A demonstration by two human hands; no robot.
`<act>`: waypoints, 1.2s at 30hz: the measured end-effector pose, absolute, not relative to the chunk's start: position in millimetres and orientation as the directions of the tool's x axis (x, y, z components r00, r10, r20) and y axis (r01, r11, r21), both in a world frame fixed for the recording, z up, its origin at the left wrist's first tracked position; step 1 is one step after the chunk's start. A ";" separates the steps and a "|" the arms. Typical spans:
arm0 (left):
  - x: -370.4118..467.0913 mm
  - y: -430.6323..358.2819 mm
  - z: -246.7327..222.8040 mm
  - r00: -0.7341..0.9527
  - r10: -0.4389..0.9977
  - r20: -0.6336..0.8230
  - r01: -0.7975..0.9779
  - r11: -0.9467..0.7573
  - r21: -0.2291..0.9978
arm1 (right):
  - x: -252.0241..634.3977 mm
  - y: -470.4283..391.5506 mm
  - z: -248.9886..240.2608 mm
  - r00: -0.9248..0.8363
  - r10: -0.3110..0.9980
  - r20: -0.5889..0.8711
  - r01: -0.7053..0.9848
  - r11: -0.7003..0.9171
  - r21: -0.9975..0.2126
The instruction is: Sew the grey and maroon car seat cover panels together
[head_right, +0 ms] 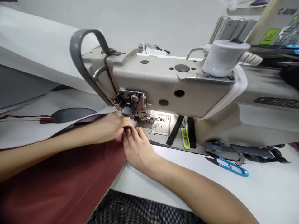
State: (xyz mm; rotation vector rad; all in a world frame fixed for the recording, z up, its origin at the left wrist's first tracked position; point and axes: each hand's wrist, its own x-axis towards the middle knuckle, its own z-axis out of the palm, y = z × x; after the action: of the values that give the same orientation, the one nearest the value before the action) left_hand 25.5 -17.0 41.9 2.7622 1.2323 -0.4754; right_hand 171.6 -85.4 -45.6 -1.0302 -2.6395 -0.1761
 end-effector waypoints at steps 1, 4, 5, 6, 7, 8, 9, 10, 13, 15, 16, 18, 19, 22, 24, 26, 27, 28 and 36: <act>25.8 -17.6 40.6 0.627 0.715 -0.309 0.741 -0.670 -0.045 | 171.5 -85.3 -46.5 -0.694 0.643 0.324 0.681 0.733 0.002; 27.8 -18.7 34.6 0.632 0.719 -0.289 0.732 -0.676 -0.083 | 172.5 -82.8 -48.4 -0.681 0.664 0.309 0.693 0.720 -0.021; 28.9 -18.6 33.1 0.632 0.724 -0.277 0.731 -0.675 -0.099 | 173.6 -81.5 -48.3 -0.675 0.677 0.295 0.700 0.713 -0.035; 30.3 -18.2 32.3 0.628 0.731 -0.267 0.733 -0.671 -0.113 | 174.9 -80.3 -47.8 -0.670 0.688 0.279 0.705 0.707 -0.051; 31.8 -17.8 32.2 0.620 0.740 -0.260 0.739 -0.663 -0.124 | 176.4 -79.3 -46.8 -0.667 0.697 0.265 0.708 0.703 -0.068; 33.3 -17.3 32.7 0.613 0.746 -0.260 0.743 -0.656 -0.134 | 178.0 -78.8 -45.4 -0.670 0.698 0.253 0.703 0.706 -0.086; 34.8 -17.0 33.6 0.607 0.750 -0.262 0.744 -0.653 -0.144 | 179.4 -78.8 -43.7 -0.680 0.690 0.247 0.690 0.717 -0.104; 36.2 -17.1 34.7 0.605 0.750 -0.266 0.742 -0.653 -0.152 | 180.4 -79.3 -42.0 -0.697 0.674 0.245 0.668 0.735 -0.120; 39.0 -20.2 37.8 0.614 0.739 -0.277 0.733 -0.664 -0.148 | 179.8 -82.9 -38.8 -0.748 0.612 0.258 0.597 0.790 -0.142; 40.0 -24.5 39.5 0.602 0.743 -0.292 0.738 -0.658 -0.151 | 176.8 -85.4 -39.0 -0.751 0.605 0.266 0.590 0.795 -0.141; 40.4 -26.9 40.3 0.594 0.744 -0.306 0.740 -0.654 -0.156 | 175.2 -86.3 -39.7 -0.744 0.611 0.270 0.597 0.790 -0.139; 41.4 -30.9 41.9 0.582 0.738 -0.341 0.738 -0.656 -0.162 | 172.4 -87.0 -41.6 -0.729 0.622 0.286 0.612 0.779 -0.135; 42.2 -32.0 42.2 0.580 0.733 -0.356 0.736 -0.659 -0.157 | 171.5 -86.8 -42.5 -0.723 0.624 0.295 0.616 0.776 -0.132; 46.6 -30.4 38.9 0.589 0.726 -0.355 0.737 -0.663 -0.134 | 170.6 -83.6 -44.7 -0.714 0.629 0.306 0.621 0.772 -0.138; 51.6 -26.8 34.4 0.584 0.737 -0.340 0.745 -0.653 -0.135 | 171.3 -80.0 -45.7 -0.703 0.646 0.297 0.628 0.760 -0.166; 56.1 -26.0 33.8 0.571 0.752 -0.328 0.754 -0.639 -0.153 | 173.2 -76.1 -47.0 -0.687 0.670 0.282 0.638 0.742 -0.207; 56.7 -28.4 37.1 0.573 0.750 -0.330 0.748 -0.643 -0.161 | 174.8 -74.4 -47.8 -0.681 0.678 0.277 0.639 0.735 -0.227; 54.9 -33.3 43.7 0.598 0.734 -0.323 0.732 -0.664 -0.154 | 176.9 -73.0 -48.7 -0.679 0.680 0.276 0.635 0.733 -0.244; -86.5 -96.1 105.4 -0.140 0.868 0.476 0.978 0.045 0.205 | 188.4 -82.9 -43.7 -0.804 0.542 0.244 0.476 0.833 -0.282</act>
State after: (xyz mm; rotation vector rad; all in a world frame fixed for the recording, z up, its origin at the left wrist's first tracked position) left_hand -86.5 -96.1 105.4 2.1887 2.4196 0.8291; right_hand 188.4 -82.9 -43.7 -0.7708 -2.6985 0.2971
